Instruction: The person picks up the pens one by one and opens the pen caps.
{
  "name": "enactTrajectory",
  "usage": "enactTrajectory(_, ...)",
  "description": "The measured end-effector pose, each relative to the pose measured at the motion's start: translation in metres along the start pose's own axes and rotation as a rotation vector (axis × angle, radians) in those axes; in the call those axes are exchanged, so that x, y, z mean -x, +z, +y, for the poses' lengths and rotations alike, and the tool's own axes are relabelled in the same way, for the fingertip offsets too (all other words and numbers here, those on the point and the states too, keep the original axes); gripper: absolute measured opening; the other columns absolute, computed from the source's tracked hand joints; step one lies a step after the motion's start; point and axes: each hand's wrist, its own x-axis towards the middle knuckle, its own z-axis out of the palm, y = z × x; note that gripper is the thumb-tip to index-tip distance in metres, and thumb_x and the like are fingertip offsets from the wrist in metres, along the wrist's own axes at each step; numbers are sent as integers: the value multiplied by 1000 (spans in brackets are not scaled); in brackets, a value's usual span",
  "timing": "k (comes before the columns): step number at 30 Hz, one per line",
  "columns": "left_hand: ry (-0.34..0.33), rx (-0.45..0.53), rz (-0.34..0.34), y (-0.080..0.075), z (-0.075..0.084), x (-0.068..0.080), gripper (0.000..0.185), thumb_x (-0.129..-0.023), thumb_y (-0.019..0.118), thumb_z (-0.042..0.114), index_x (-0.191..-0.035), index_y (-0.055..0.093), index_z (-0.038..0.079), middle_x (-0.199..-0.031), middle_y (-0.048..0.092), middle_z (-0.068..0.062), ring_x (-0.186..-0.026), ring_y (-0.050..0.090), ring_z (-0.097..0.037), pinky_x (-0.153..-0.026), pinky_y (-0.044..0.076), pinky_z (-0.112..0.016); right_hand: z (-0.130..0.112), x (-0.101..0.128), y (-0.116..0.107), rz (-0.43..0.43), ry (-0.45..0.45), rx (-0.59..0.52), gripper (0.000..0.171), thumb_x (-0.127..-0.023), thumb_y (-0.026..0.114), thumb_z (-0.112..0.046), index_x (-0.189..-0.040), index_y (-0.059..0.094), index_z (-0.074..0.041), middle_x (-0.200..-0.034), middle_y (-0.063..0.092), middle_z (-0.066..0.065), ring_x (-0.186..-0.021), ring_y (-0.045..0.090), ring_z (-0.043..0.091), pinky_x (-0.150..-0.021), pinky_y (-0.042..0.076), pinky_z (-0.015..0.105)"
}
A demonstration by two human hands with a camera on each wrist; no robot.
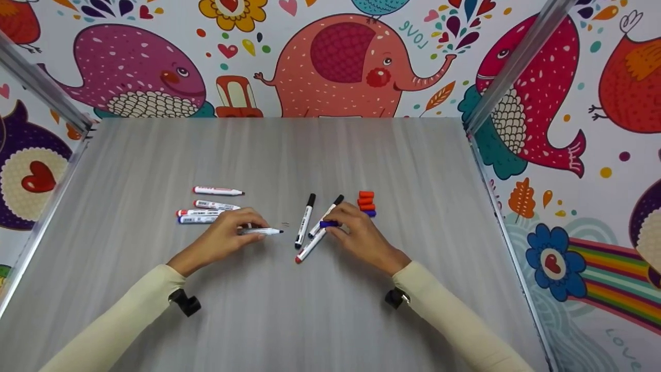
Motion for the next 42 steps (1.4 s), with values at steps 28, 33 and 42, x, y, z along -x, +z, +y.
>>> enactTrajectory(28, 26, -134, 150, -15, -39, 41, 18, -90, 86, -5, -105, 82, 3, -106, 74, -7, -102, 68, -27, -91, 56, -44, 24, 24, -11, 33, 103, 59, 39, -83, 85, 19, -114, 84, -5, -110, 71, 6, -96, 68, 25, -86, 54, 16)
enactTrajectory(33, -41, -129, 155, -16, -46, 49, 21, -90, 87, -5, -109, 82, 4, -109, 72, -6, -106, 67, -25, -93, 57, -43, 28, 28, -12, 33, 132, 59, 38, -84, 85, 18, -114, 84, -6, -111, 71, 4, -100, 69, 25, -92, 54, 14)
enactTrajectory(42, -72, -158, 215, -17, -58, 61, 22, -88, 87, -7, -107, 82, 4, -108, 72, -6, -104, 67, -25, -90, 57, -44, 34, 35, -16, 57, 142, 46, 39, -84, 85, 18, -114, 84, -6, -112, 72, 6, -100, 70, 27, -95, 53, 13)
